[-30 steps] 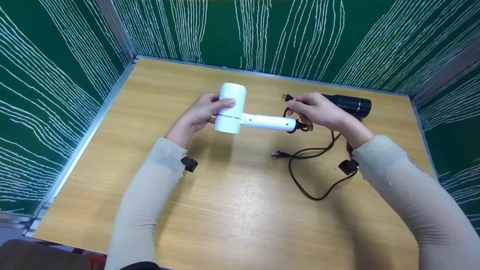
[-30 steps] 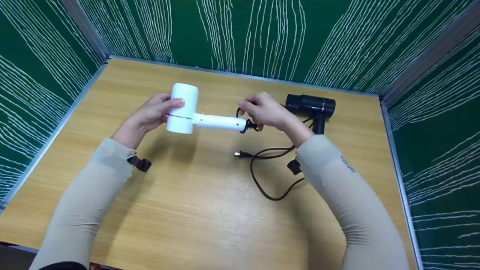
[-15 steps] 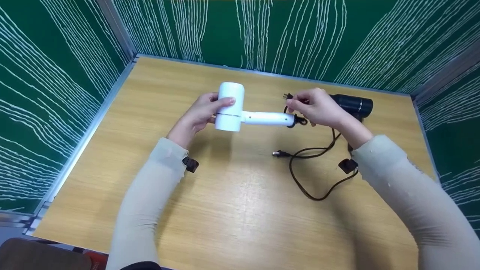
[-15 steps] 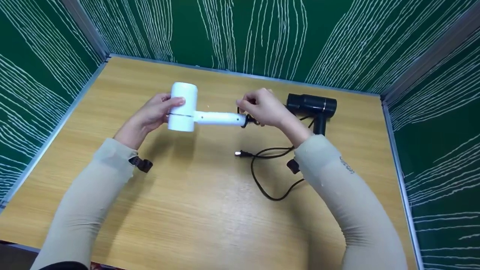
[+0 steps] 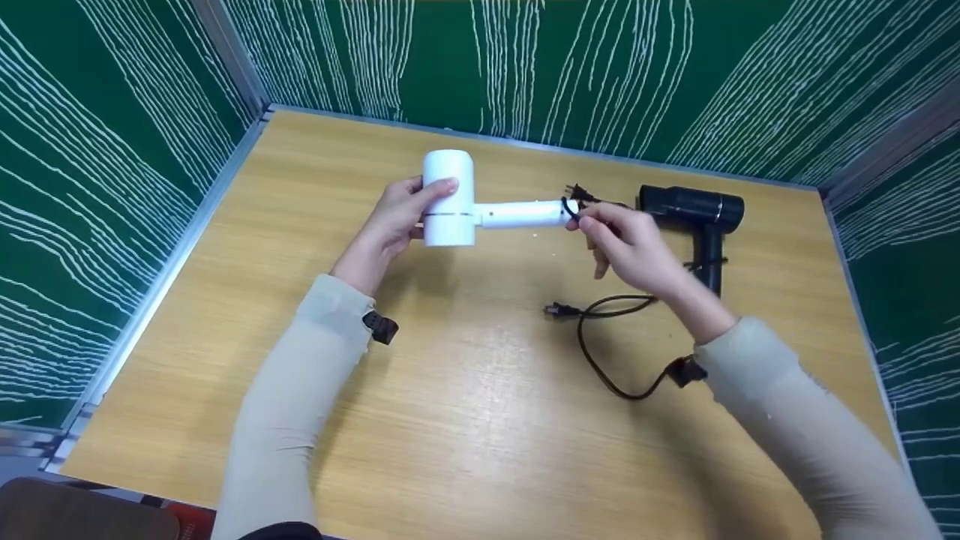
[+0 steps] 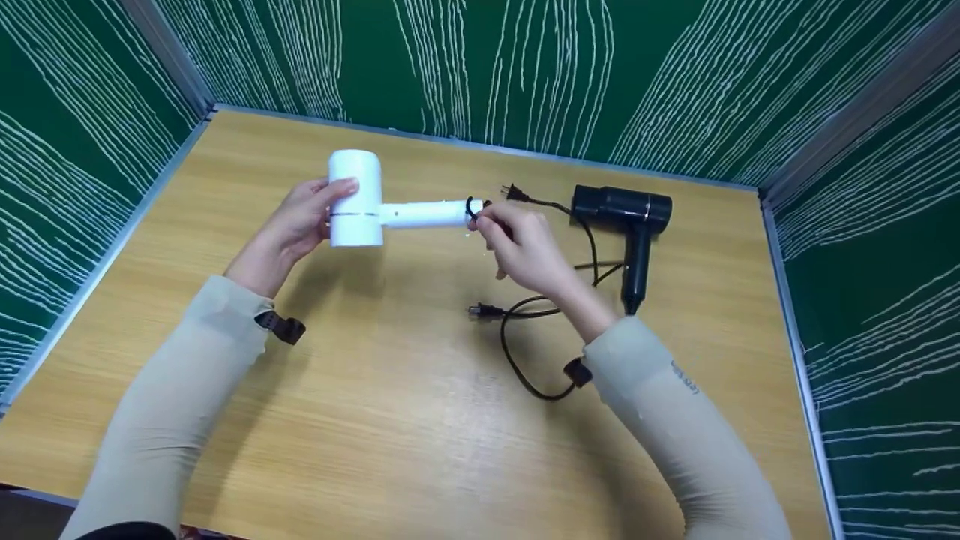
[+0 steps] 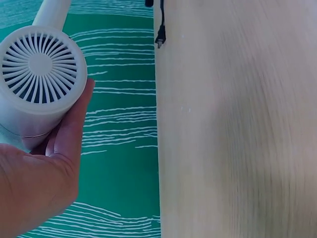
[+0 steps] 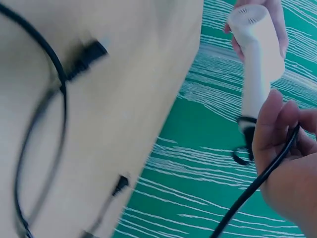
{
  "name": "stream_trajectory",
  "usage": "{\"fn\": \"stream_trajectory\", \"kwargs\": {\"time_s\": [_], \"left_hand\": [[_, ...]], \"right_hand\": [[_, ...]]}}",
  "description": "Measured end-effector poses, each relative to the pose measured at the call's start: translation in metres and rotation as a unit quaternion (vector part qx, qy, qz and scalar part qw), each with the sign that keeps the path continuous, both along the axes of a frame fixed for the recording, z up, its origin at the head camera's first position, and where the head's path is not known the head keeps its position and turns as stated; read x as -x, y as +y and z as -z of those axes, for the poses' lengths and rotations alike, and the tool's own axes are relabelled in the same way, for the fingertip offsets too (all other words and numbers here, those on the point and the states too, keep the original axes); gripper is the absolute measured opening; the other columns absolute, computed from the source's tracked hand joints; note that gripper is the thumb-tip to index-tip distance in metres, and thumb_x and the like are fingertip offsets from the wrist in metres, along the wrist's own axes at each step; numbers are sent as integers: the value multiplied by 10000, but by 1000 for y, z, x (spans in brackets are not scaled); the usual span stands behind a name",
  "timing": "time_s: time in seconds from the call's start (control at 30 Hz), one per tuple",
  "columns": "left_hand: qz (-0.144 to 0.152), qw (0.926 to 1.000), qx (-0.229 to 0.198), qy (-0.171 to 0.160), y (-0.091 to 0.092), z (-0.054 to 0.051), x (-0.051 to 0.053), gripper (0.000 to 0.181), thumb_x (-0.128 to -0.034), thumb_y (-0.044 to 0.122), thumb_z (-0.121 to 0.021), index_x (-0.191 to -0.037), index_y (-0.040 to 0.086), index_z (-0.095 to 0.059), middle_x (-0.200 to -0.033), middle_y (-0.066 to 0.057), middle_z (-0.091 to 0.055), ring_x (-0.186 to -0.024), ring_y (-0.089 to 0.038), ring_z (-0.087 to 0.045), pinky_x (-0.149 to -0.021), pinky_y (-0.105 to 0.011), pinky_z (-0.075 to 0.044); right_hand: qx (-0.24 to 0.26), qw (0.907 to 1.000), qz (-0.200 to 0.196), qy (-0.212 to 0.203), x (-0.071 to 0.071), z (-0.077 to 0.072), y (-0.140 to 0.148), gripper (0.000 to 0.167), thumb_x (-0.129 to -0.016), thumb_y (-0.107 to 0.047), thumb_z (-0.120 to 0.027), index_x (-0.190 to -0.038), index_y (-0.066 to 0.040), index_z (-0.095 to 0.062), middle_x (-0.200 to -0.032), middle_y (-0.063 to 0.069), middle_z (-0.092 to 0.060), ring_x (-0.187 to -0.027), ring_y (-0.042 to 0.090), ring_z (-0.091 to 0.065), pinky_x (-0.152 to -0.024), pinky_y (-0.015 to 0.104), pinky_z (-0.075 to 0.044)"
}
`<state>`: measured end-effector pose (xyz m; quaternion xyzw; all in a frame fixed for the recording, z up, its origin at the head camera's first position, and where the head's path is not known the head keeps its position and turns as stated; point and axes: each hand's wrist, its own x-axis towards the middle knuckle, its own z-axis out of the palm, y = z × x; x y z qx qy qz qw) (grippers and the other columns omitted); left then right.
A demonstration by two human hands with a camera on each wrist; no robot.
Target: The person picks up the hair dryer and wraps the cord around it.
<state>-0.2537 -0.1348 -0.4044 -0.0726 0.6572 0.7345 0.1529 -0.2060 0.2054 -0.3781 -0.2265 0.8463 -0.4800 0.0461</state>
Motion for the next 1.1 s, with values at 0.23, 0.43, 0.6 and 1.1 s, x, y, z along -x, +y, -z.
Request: {"fn": "stream_trajectory", "kwargs": {"time_s": [0.23,0.43,0.6,1.1], "left_hand": [[-33,10000,-39,-22,3,-4,0,681,-953,440,-811,-1492,114,-553,-1384,-108,-648,-1227,-306,-645,-1003,-474,-560],[-12,9999,-96,-63,7,-6,0,675,-946,430,-822,-1484,114,-563,-1380,-108,-649,-1228,-308,-645,-1009,-475,-553],[-23,9998,-205,-61,10,-8,0,647,-950,407,-823,-1470,108,-579,-1364,-113,-656,-1214,-310,-650,-997,-475,-558],[-67,9990,-448,-61,13,-20,-4,626,-976,383,-796,-1485,100,-568,-1376,-126,-656,-1228,-327,-646,-1000,-480,-547]], "right_hand": [[1613,9857,414,-245,-13,37,-8,302,-1138,-118,-510,-1194,108,-703,-754,200,-565,-540,159,-573,-519,325,-591],[2250,9679,644,-921,-24,59,-13,334,-1146,-137,-489,-1173,140,-674,-789,144,-592,-645,151,-623,-688,338,-645],[2011,9714,571,-1130,-29,70,-8,378,-1159,-184,-470,-1209,135,-666,-825,59,-663,-800,160,-700,-837,315,-629],[2170,9613,461,-1635,-31,90,-1,383,-1153,-168,-487,-1220,176,-641,-934,97,-719,-896,239,-747,-893,371,-634]]}}
